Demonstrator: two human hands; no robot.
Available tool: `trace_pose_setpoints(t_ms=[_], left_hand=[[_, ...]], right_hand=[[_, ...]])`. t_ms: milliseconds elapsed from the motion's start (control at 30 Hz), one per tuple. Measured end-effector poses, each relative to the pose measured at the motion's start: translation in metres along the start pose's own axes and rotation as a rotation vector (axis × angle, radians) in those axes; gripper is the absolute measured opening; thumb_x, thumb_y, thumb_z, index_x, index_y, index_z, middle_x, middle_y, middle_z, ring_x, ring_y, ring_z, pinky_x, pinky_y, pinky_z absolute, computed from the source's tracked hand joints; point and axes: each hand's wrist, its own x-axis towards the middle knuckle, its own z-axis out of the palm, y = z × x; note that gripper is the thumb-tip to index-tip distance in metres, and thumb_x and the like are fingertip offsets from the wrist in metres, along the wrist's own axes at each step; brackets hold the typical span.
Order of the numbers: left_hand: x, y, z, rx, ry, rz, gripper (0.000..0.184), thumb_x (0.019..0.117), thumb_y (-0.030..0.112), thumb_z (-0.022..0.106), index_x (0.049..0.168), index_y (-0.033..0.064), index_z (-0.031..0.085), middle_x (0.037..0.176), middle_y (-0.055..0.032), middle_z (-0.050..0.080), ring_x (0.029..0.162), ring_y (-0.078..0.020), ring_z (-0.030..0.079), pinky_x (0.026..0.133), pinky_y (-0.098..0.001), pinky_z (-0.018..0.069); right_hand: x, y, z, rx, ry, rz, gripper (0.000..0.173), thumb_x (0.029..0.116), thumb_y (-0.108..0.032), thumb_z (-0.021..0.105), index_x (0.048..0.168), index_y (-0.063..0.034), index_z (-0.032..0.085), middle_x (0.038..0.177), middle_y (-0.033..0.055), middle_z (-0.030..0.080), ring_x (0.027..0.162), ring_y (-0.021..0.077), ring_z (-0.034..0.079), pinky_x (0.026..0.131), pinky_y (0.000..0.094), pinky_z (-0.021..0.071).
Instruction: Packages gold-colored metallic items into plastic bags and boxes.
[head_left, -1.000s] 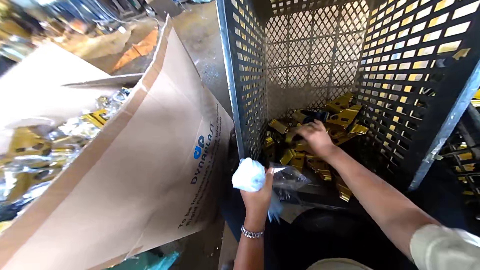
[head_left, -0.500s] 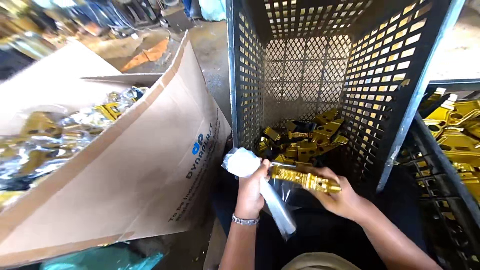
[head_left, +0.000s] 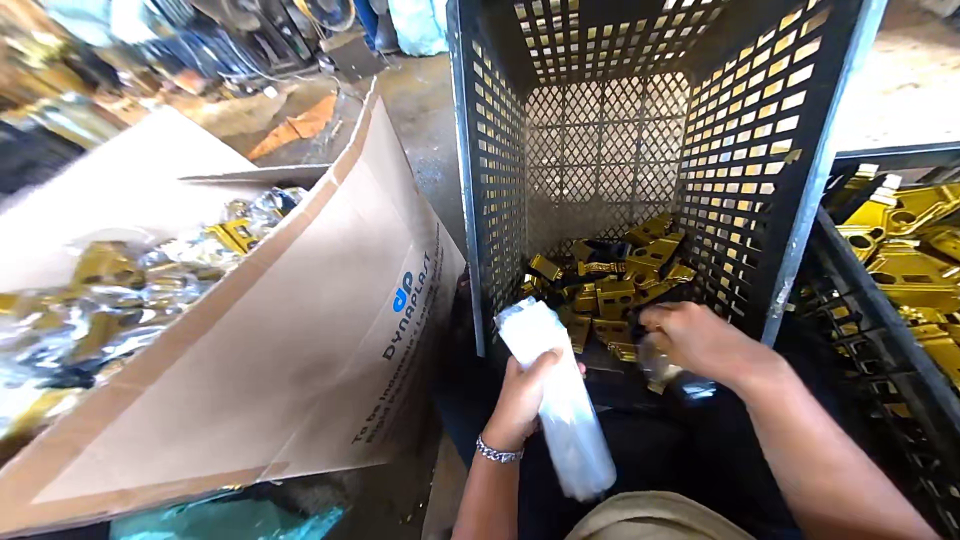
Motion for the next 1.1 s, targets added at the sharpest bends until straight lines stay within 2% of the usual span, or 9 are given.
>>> trace_pose_setpoints(t_ms=[100, 167, 267, 433, 567, 700, 867, 967, 1100], left_hand=[[-0.001, -0.010, -0.012, 0.197, 0.204, 0.136, 0.039, 0.0841, -0.004, 0.074, 0.118, -0.0090, 0.056, 0.092, -0.0082, 0.074, 0.079, -0.0128, 0.074, 0.076, -0.0303, 0.0639], [0.004, -0.025, -0.013, 0.246, 0.253, 0.287, 0.061, 0.0724, -0.001, 0.083, 0.124, -0.0120, 0.052, 0.102, -0.0079, 0.071, 0.091, -0.0068, 0.071, 0.084, -0.0250, 0.0614], [0.010, -0.038, 0.000, 0.368, 0.262, 0.475, 0.065, 0.0691, -0.001, 0.085, 0.121, -0.0206, 0.052, 0.107, -0.0152, 0.069, 0.101, -0.0046, 0.067, 0.093, -0.0208, 0.0554], [0.001, -0.028, 0.005, 0.241, -0.027, 0.341, 0.070, 0.0704, -0.002, 0.086, 0.130, -0.0139, 0.052, 0.116, -0.0095, 0.070, 0.103, -0.0048, 0.067, 0.094, -0.0214, 0.0557], [-0.006, -0.012, -0.001, 0.079, -0.205, -0.016, 0.059, 0.0890, 0.005, 0.067, 0.144, -0.0008, 0.046, 0.089, 0.0028, 0.069, 0.057, -0.0002, 0.056, 0.051, -0.0163, 0.0490], [0.027, -0.032, -0.036, 0.580, 0.354, 0.388, 0.035, 0.0901, 0.005, 0.070, 0.116, -0.0170, 0.061, 0.092, -0.0131, 0.074, 0.078, -0.0108, 0.073, 0.077, -0.0299, 0.0613], [0.006, -0.017, -0.017, 0.190, -0.233, 0.162, 0.044, 0.0720, 0.005, 0.086, 0.110, 0.0019, 0.065, 0.088, 0.0058, 0.071, 0.080, -0.0029, 0.068, 0.077, -0.0232, 0.0593], [0.009, -0.029, -0.031, 0.251, -0.102, 0.248, 0.033, 0.0715, -0.001, 0.083, 0.099, 0.0066, 0.067, 0.086, 0.0093, 0.069, 0.082, 0.0011, 0.065, 0.079, -0.0196, 0.0570], [0.018, -0.033, -0.062, 0.368, 0.370, 0.411, 0.036, 0.0717, -0.006, 0.074, 0.106, -0.0044, 0.060, 0.087, 0.0039, 0.070, 0.083, -0.0028, 0.068, 0.079, -0.0227, 0.0588]], right_hand=[[-0.010, -0.002, -0.021, 0.146, 0.504, -0.355, 0.018, 0.0944, -0.004, 0.063, 0.107, 0.0004, 0.074, 0.102, 0.0150, 0.074, 0.088, 0.0256, 0.073, 0.080, 0.0424, 0.0610], [-0.006, -0.020, -0.030, 0.654, 0.648, -0.622, 0.033, 0.0978, -0.017, 0.067, 0.130, -0.0100, 0.065, 0.129, 0.0055, 0.068, 0.110, 0.0148, 0.069, 0.091, 0.0309, 0.0612], [0.008, -0.037, 0.011, 0.761, 0.425, -0.450, 0.056, 0.0893, -0.025, 0.078, 0.139, -0.0100, 0.055, 0.141, 0.0097, 0.056, 0.119, 0.0203, 0.064, 0.095, 0.0366, 0.0596], [0.010, -0.027, 0.063, 0.727, 0.173, -0.230, 0.020, 0.1004, -0.015, 0.060, 0.098, 0.0021, 0.070, 0.085, 0.0013, 0.067, 0.072, -0.0034, 0.061, 0.069, 0.0141, 0.0529], [-0.010, -0.027, 0.077, 0.941, -0.003, -0.123, 0.021, 0.1004, -0.016, 0.059, 0.082, -0.0053, 0.061, 0.062, -0.0076, 0.055, 0.049, -0.0017, 0.053, 0.049, 0.0175, 0.0498], [-0.017, -0.014, 0.083, 1.187, -0.148, -0.015, 0.006, 0.0948, -0.006, 0.066, 0.092, -0.0101, 0.064, 0.075, -0.0079, 0.070, 0.055, 0.0011, 0.063, 0.053, 0.0185, 0.0557], [-0.005, -0.029, 0.093, 1.098, -0.058, -0.225, 0.023, 0.0755, -0.010, 0.082, 0.070, -0.0082, 0.060, 0.070, -0.0089, 0.062, 0.059, -0.0082, 0.052, 0.053, 0.0112, 0.0433], [0.022, -0.019, 0.085, 1.059, -0.206, -0.186, 0.030, 0.0778, -0.015, 0.084, 0.068, -0.0130, 0.056, 0.060, -0.0113, 0.058, 0.048, -0.0069, 0.049, 0.045, 0.0130, 0.0413], [0.093, 0.002, 0.116, 1.261, -0.305, 0.514, 0.030, 0.1062, -0.027, 0.056, 0.123, -0.0015, 0.053, 0.095, 0.0066, 0.066, 0.068, 0.0113, 0.062, 0.062, 0.0282, 0.0539]])
